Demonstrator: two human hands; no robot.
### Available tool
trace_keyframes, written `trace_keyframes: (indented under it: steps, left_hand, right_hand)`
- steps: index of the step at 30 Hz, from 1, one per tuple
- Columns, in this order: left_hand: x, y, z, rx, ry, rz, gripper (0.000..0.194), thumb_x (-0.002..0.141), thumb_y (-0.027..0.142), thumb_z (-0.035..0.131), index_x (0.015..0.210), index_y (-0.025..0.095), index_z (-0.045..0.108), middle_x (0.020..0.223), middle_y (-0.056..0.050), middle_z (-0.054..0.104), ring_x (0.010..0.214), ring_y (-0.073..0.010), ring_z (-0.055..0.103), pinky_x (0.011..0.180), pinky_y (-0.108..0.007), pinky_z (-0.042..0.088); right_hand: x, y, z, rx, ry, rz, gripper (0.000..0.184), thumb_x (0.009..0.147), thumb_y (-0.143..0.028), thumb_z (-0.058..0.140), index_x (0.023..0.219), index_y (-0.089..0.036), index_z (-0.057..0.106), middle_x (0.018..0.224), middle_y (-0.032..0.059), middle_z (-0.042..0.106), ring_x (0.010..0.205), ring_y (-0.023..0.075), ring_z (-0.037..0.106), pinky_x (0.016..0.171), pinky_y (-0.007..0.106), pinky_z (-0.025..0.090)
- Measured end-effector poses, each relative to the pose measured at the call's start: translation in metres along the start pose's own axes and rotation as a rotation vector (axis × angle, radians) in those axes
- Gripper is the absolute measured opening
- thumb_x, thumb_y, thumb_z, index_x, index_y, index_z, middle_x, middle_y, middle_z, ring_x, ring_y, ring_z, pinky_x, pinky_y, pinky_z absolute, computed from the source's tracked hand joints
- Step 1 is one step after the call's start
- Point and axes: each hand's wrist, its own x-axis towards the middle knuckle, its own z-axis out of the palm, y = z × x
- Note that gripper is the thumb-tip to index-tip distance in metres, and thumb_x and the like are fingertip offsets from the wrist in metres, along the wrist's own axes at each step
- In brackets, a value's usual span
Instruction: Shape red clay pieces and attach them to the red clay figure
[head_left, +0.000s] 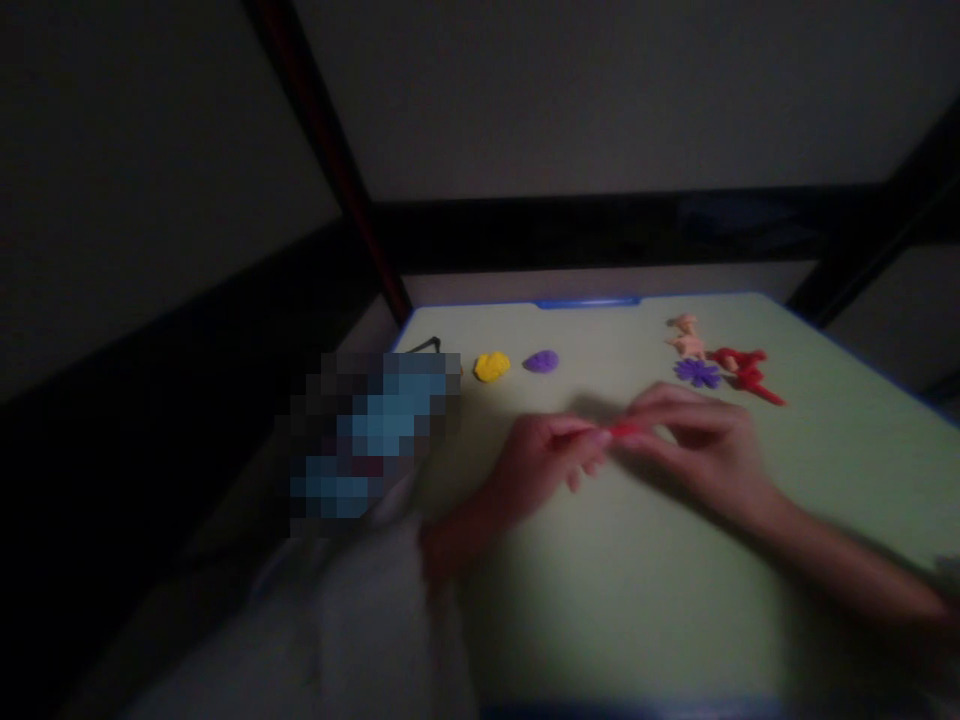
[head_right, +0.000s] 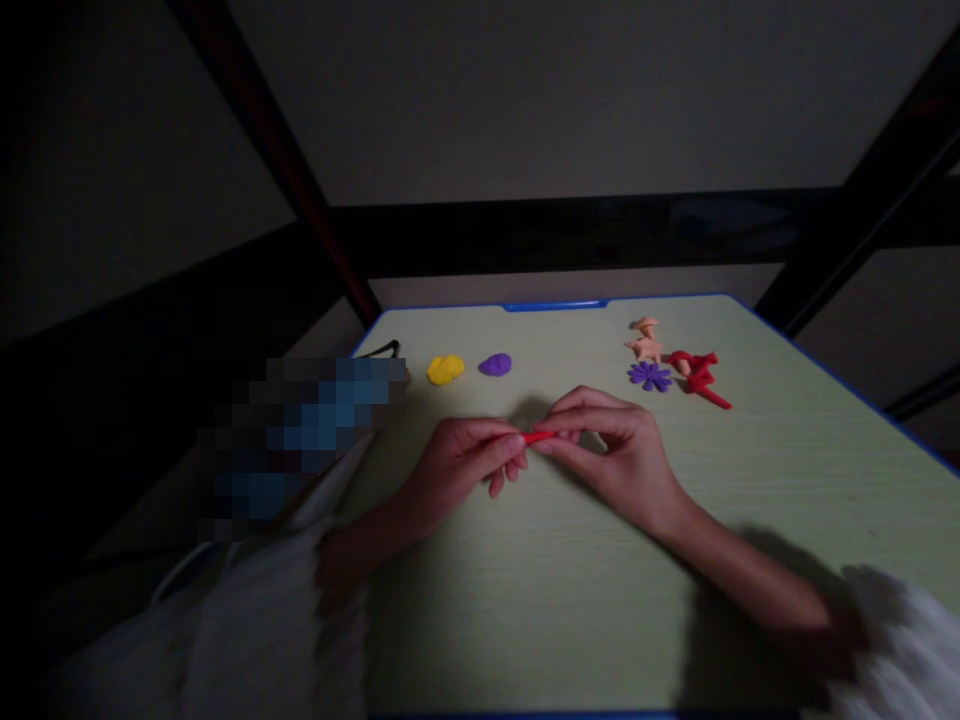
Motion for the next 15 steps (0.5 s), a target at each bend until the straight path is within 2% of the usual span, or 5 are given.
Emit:
trace_keyframes:
  steps: [3, 7, 11, 15]
  left_hand:
    - [0.0, 0.0, 0.001, 0.01, -0.003, 0.025, 0.025, 0.074, 0.034, 0.059, 0.08, 0.011, 0.067, 0.061, -0.002, 0.059, 0.052, -0.0083, 0.049, 0.05, -0.021, 0.04]
    - [0.0, -0.002, 0.002, 0.058, 0.031, 0.073, 0.022, 0.071, 0.034, 0.062, 0.075, 0.013, 0.069, 0.057, 0.0, 0.056, 0.053, -0.0087, 0.047, 0.051, -0.021, 0.038]
    - [0.001, -0.001, 0.001, 0.069, 0.117, 0.09, 0.022, 0.073, 0.034, 0.06, 0.07, 0.014, 0.068, 0.054, 0.001, 0.055, 0.051, -0.0082, 0.045, 0.05, -0.021, 0.036]
    - [0.002, 0.0, -0.001, 0.093, 0.189, 0.112, 0.019, 0.074, 0.031, 0.059, 0.07, 0.013, 0.067, 0.052, 0.002, 0.053, 0.051, -0.0085, 0.045, 0.051, -0.021, 0.036]
  right_hand:
    - [-0.001, 0.002, 0.002, 0.001, -0.015, -0.011, 0.012, 0.072, -0.019, 0.069, 0.083, -0.025, 0.071, 0.079, 0.0029, 0.063, 0.071, 0.0134, 0.058, 0.056, 0.026, 0.049]
    - [-0.004, 0.005, 0.01, -0.024, 0.004, -0.025, 0.017, 0.074, -0.02, 0.067, 0.09, -0.024, 0.071, 0.081, 0.004, 0.062, 0.073, 0.0141, 0.059, 0.058, 0.027, 0.051]
    - [-0.009, 0.007, 0.015, -0.127, 0.024, -0.101, 0.03, 0.078, -0.02, 0.062, 0.108, -0.024, 0.064, 0.094, 0.0068, 0.065, 0.084, 0.0173, 0.061, 0.069, 0.031, 0.054]
    - [-0.012, 0.006, 0.015, -0.231, -0.048, -0.172, 0.041, 0.082, -0.016, 0.055, 0.122, -0.025, 0.054, 0.109, 0.0088, 0.063, 0.099, 0.0191, 0.059, 0.083, 0.035, 0.052]
